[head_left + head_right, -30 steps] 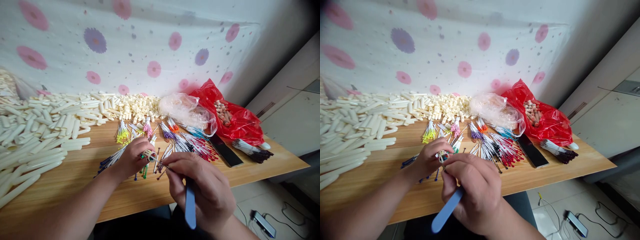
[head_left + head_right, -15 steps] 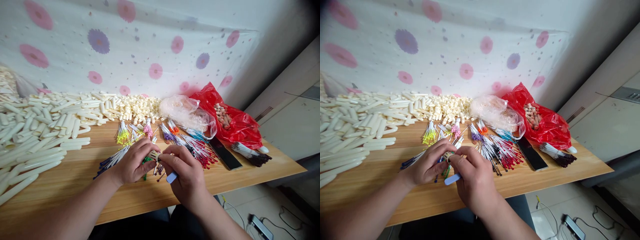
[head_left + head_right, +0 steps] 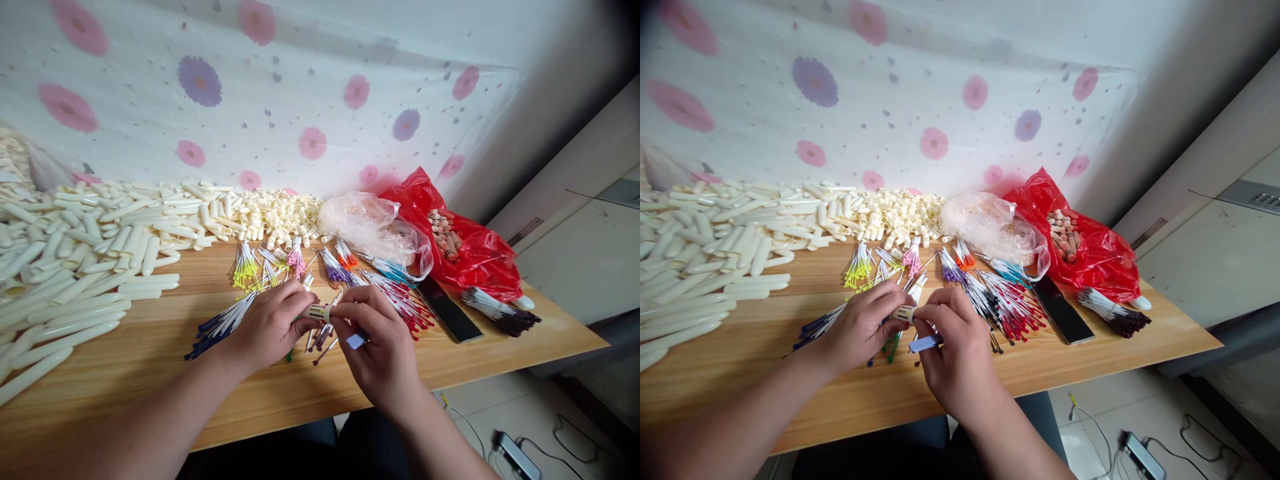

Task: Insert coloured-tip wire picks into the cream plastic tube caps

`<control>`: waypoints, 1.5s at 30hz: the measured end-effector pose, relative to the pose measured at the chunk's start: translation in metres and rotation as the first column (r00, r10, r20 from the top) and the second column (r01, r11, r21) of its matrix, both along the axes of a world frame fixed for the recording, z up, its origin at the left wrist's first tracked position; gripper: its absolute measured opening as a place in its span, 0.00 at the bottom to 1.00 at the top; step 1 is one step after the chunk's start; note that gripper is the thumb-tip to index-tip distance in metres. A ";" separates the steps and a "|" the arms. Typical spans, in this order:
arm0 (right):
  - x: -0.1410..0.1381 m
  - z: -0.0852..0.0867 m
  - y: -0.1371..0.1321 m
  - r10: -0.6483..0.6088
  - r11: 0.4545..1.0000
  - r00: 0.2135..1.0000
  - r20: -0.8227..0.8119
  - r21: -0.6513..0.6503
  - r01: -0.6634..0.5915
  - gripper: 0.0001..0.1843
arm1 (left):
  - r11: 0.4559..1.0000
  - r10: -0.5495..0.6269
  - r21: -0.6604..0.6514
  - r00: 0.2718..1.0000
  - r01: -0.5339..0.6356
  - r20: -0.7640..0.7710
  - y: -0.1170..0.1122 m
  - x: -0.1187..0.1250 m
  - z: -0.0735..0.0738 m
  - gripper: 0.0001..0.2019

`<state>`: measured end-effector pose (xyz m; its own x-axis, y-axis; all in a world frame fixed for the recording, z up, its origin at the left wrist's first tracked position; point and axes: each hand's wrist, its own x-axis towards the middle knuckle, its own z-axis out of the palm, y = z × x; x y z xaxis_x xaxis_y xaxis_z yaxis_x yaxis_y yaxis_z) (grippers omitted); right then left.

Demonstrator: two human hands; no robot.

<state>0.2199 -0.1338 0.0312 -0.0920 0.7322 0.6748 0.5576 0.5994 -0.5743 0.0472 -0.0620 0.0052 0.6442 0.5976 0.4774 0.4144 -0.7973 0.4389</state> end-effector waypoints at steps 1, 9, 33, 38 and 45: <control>0.000 0.000 0.000 0.000 1.000 1.000 -0.015 -0.010 -0.001 0.10 | 1.000 0.018 0.010 1.000 -0.018 -0.004 0.000 0.000 0.000 0.14; 0.000 -0.006 0.000 0.027 0.993 0.997 -0.075 -0.117 -0.035 0.13 | 0.990 0.123 0.076 0.991 -0.119 -0.052 -0.002 0.001 -0.003 0.13; 0.036 0.024 -0.026 0.096 0.992 0.918 -0.385 -0.035 -0.119 0.26 | 0.640 -0.286 -0.578 0.855 0.506 0.433 -0.009 0.002 0.006 0.26; 0.037 0.028 -0.037 0.085 0.993 0.902 -0.423 -0.043 -0.114 0.25 | 0.630 -0.277 -0.592 0.858 0.503 0.433 -0.009 0.003 0.007 0.25; 0.018 0.034 -0.028 0.175 0.976 0.962 -0.210 -0.089 -0.197 0.09 | 0.620 -0.278 -0.606 0.861 0.499 0.426 -0.008 0.004 0.005 0.24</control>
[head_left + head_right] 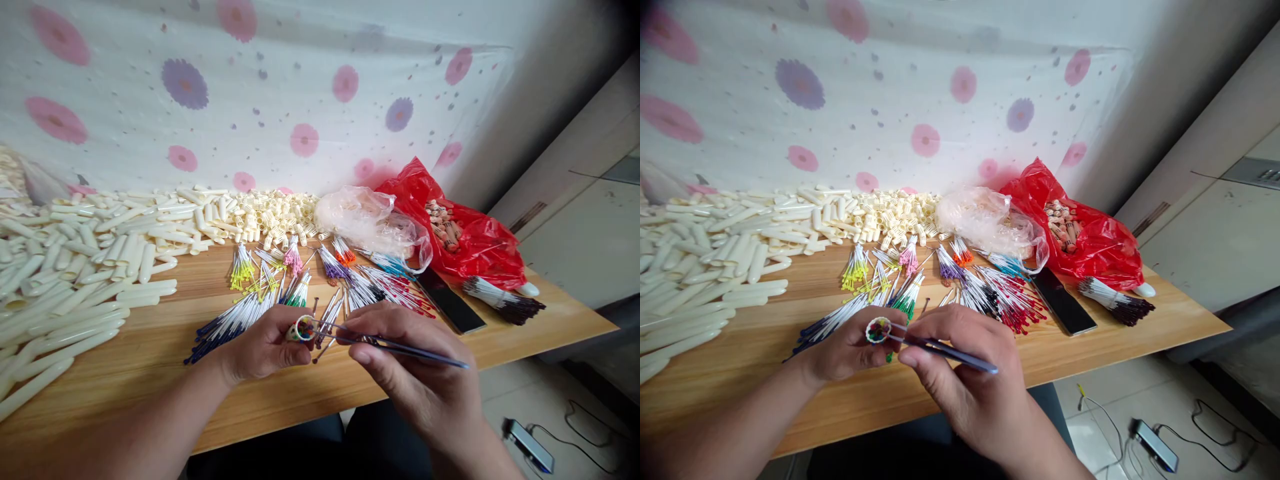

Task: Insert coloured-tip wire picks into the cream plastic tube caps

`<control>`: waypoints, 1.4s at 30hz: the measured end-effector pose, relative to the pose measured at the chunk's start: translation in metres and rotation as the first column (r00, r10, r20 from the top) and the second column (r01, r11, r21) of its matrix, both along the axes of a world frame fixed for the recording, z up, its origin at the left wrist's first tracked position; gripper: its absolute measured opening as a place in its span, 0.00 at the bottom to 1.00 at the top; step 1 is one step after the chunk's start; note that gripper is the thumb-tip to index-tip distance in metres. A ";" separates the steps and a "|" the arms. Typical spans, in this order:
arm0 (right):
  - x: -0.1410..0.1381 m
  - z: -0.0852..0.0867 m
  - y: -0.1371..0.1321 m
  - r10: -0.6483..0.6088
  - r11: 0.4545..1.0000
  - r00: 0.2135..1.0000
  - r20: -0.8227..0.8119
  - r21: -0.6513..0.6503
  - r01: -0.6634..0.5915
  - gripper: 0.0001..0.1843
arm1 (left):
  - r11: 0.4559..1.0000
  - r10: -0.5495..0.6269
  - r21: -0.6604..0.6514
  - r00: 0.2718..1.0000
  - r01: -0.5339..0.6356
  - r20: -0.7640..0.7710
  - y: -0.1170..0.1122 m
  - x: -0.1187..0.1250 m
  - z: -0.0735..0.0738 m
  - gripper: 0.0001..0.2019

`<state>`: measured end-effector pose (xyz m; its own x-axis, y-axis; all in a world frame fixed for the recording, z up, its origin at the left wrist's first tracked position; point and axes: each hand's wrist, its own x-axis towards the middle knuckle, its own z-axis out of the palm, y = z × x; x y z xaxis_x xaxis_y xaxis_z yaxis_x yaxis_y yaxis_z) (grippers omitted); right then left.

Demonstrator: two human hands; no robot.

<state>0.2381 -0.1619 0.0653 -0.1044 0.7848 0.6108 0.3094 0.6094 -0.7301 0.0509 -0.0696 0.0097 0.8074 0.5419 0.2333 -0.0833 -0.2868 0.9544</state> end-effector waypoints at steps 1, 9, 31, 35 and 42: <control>-0.001 0.000 0.002 -0.004 1.000 1.000 0.011 0.027 0.003 0.08 | 1.000 0.002 0.000 1.000 -0.002 -0.005 0.000 0.000 0.000 0.24; -0.010 -0.002 0.006 -0.039 0.994 0.998 -0.039 0.099 0.042 0.06 | 0.997 0.006 0.072 0.998 -0.002 -0.065 0.002 -0.001 -0.003 0.26; -0.019 -0.002 0.006 -0.080 0.991 0.997 -0.014 0.105 0.081 0.05 | 0.956 0.154 0.262 0.985 -0.128 -0.083 0.001 0.001 -0.001 0.22; -0.017 -0.001 0.002 -0.090 0.988 0.996 -0.028 0.126 0.092 0.05 | 0.963 0.146 0.238 0.987 -0.126 -0.068 0.001 0.001 -0.001 0.22; -0.017 0.001 0.001 -0.068 0.988 0.998 -0.018 0.140 0.070 0.07 | 0.961 0.123 0.258 0.991 -0.103 -0.062 0.000 0.002 -0.001 0.23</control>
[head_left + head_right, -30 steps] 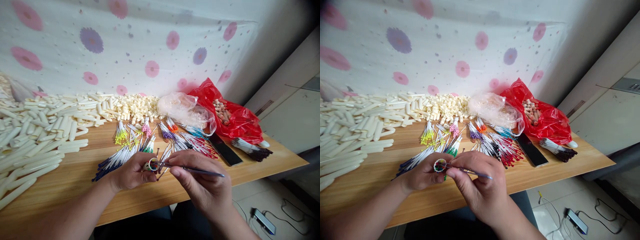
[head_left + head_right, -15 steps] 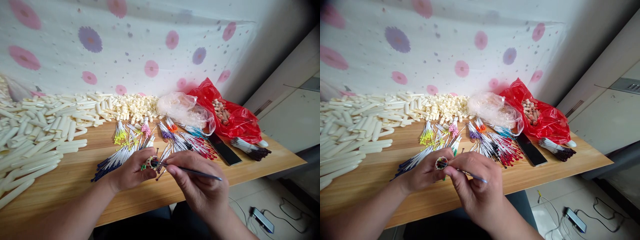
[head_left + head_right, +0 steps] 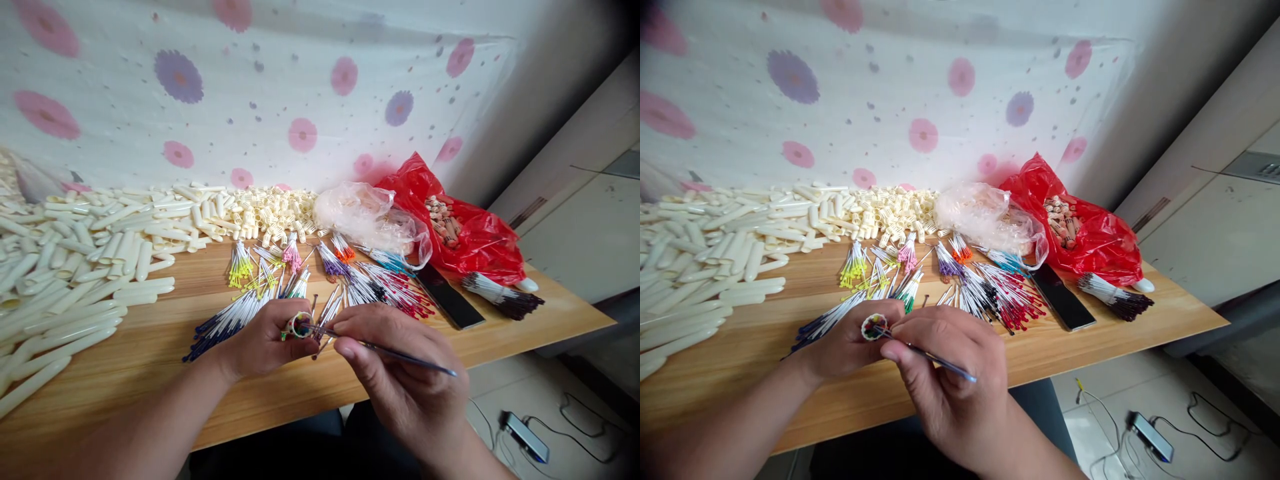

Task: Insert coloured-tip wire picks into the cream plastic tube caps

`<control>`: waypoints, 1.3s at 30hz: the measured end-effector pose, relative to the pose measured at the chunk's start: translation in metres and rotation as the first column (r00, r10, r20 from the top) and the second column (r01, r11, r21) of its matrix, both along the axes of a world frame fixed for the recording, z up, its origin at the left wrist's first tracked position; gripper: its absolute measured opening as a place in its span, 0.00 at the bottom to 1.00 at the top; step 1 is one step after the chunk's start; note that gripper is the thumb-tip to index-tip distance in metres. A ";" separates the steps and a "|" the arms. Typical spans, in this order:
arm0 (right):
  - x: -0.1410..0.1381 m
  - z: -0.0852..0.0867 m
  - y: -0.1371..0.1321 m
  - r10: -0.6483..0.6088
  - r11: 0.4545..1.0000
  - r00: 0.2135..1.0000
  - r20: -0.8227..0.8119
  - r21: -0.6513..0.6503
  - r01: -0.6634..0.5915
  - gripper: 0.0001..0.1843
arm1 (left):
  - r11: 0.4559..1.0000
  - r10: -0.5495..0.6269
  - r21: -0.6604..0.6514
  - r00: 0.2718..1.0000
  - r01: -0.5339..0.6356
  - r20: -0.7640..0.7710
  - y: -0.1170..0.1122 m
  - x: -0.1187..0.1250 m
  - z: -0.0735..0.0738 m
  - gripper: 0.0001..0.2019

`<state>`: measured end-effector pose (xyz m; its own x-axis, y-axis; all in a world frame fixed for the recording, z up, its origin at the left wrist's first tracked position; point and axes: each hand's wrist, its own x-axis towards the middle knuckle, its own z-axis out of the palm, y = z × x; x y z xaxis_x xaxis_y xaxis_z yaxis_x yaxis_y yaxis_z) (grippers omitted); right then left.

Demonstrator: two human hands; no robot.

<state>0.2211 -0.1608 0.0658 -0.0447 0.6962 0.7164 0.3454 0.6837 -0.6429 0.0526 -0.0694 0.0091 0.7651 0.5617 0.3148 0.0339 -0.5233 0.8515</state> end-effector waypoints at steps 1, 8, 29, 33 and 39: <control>-0.001 -0.001 0.001 0.008 1.000 1.000 0.000 -0.001 -0.008 0.07 | 1.000 0.001 0.002 1.000 -0.001 0.001 0.000 0.000 0.000 0.23; -0.005 -0.006 0.004 0.033 0.999 0.999 0.004 -0.008 -0.033 0.07 | 1.000 0.006 -0.024 1.000 -0.007 -0.018 -0.001 0.001 -0.001 0.22; 0.035 -0.084 0.047 -0.006 0.921 0.544 0.839 -0.208 0.331 0.12 | 0.833 0.551 -0.046 0.834 -0.551 -0.012 0.029 -0.010 -0.012 0.17; 0.022 -0.084 0.078 -0.024 0.914 0.436 0.899 -0.157 0.375 0.09 | 0.784 0.621 0.025 0.784 -0.620 -0.021 0.032 -0.009 -0.012 0.11; 0.017 -0.091 0.090 0.057 0.930 0.487 0.872 -0.223 0.291 0.12 | 0.782 0.624 0.074 0.777 -0.619 -0.083 0.034 -0.011 -0.015 0.10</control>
<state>0.2383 -0.0707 -0.0256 -0.4088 0.9049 0.1184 0.8967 0.4224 -0.1323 0.0412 -0.0354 -0.0055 0.2819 0.9144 0.2904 0.4450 -0.3928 0.8048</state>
